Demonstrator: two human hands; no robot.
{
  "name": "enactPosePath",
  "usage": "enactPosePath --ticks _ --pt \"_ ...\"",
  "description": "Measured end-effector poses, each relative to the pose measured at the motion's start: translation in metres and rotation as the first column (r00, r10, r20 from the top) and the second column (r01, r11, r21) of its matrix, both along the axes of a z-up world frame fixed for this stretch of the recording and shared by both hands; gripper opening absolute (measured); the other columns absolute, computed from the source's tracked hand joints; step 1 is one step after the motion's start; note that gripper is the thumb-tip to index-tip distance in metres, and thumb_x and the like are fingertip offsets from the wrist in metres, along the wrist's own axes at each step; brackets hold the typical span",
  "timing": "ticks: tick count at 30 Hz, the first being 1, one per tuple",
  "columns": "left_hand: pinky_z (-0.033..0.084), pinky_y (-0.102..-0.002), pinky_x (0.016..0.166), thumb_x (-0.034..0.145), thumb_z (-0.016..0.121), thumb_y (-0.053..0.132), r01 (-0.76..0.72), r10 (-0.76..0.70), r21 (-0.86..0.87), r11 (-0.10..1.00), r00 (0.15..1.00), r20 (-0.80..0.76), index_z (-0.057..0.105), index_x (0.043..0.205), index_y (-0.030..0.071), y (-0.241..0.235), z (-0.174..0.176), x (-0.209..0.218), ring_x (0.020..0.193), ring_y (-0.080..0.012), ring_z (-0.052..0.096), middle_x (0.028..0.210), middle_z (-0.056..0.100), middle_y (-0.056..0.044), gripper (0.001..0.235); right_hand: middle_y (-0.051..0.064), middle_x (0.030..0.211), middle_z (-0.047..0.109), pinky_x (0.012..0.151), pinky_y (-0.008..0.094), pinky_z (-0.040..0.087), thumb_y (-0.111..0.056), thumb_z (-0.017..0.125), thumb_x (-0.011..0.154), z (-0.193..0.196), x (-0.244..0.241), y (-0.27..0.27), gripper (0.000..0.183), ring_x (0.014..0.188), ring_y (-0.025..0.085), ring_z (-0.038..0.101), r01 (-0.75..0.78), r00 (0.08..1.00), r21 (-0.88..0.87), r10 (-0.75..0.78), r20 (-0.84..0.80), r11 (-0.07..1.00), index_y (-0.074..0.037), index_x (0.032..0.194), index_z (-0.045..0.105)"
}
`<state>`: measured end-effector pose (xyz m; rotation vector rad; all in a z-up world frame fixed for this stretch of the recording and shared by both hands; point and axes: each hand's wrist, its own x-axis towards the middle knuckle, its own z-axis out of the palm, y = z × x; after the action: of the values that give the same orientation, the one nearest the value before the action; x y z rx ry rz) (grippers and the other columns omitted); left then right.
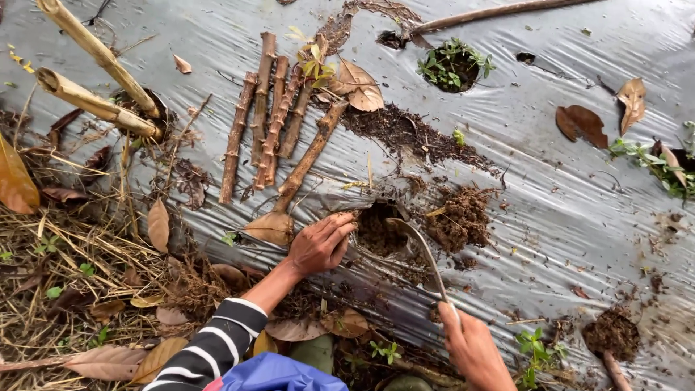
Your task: Digging a small hole in the soil through a plastic mulch layer using a hand tool and bare hands for planting.
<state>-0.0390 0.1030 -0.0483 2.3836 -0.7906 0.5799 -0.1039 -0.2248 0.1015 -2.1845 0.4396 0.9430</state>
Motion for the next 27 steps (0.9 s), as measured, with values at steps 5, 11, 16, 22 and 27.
enactPosePath --ticks 5,11,16,22,27 --pt "0.055 -0.041 0.107 0.104 0.051 0.014 0.007 -0.007 -0.014 1.0 1.0 0.006 0.063 0.126 -0.003 0.001 0.018 -0.001 0.119 -0.0334 0.068 0.132 0.066 -0.022 0.03 0.002 0.059 0.05 0.053 0.036 0.036 -0.05 0.04 0.105 -0.047 0.018 0.024 0.055 0.054 0.017 0.043 -0.134 0.981 -0.022 0.135 0.141 0.991 -0.012 0.066 0.047" --pt "0.057 -0.041 0.105 0.103 0.052 0.014 0.003 -0.003 -0.015 1.0 1.0 0.011 0.064 0.126 -0.003 0.001 0.01 -0.001 0.117 -0.0333 0.07 0.132 0.067 -0.023 0.03 -0.001 0.066 0.046 0.059 0.033 0.036 -0.054 0.043 0.105 -0.021 0.007 0.015 0.052 0.06 0.013 0.04 -0.215 0.976 -0.08 0.217 0.016 0.973 -0.015 0.072 0.047" --pt "0.059 -0.041 0.102 0.104 0.052 0.015 -0.01 0.01 -0.01 1.0 1.0 0.029 0.064 0.125 -0.002 0.002 0.014 0.002 0.113 -0.0329 0.071 0.131 0.067 -0.022 0.03 0.004 0.058 0.052 0.062 0.039 0.035 -0.051 0.048 0.103 -0.036 0.009 0.01 0.05 0.057 0.019 0.044 -0.269 0.952 -0.156 0.286 0.104 0.95 -0.011 0.074 0.055" --pt "0.057 -0.042 0.105 0.104 0.051 0.014 0.007 -0.006 -0.039 0.999 1.0 0.027 0.063 0.124 -0.003 -0.001 0.012 0.0 0.117 -0.0336 0.07 0.132 0.066 -0.023 0.029 0.003 0.054 0.057 0.054 0.034 0.044 -0.054 0.04 0.101 -0.061 0.019 0.007 0.06 0.052 0.017 0.055 -0.084 0.975 0.032 0.075 0.21 0.996 -0.011 0.06 0.052" --pt "0.058 -0.042 0.104 0.103 0.051 0.013 -0.003 0.004 -0.028 1.0 0.999 0.034 0.064 0.123 -0.004 0.0 0.019 0.001 0.113 -0.0336 0.07 0.13 0.067 -0.022 0.029 0.004 0.06 0.056 0.055 0.034 0.04 -0.051 0.042 0.104 -0.012 -0.007 -0.013 0.054 0.055 0.017 0.048 -0.122 0.991 -0.066 0.126 0.053 0.99 -0.012 0.067 0.049"
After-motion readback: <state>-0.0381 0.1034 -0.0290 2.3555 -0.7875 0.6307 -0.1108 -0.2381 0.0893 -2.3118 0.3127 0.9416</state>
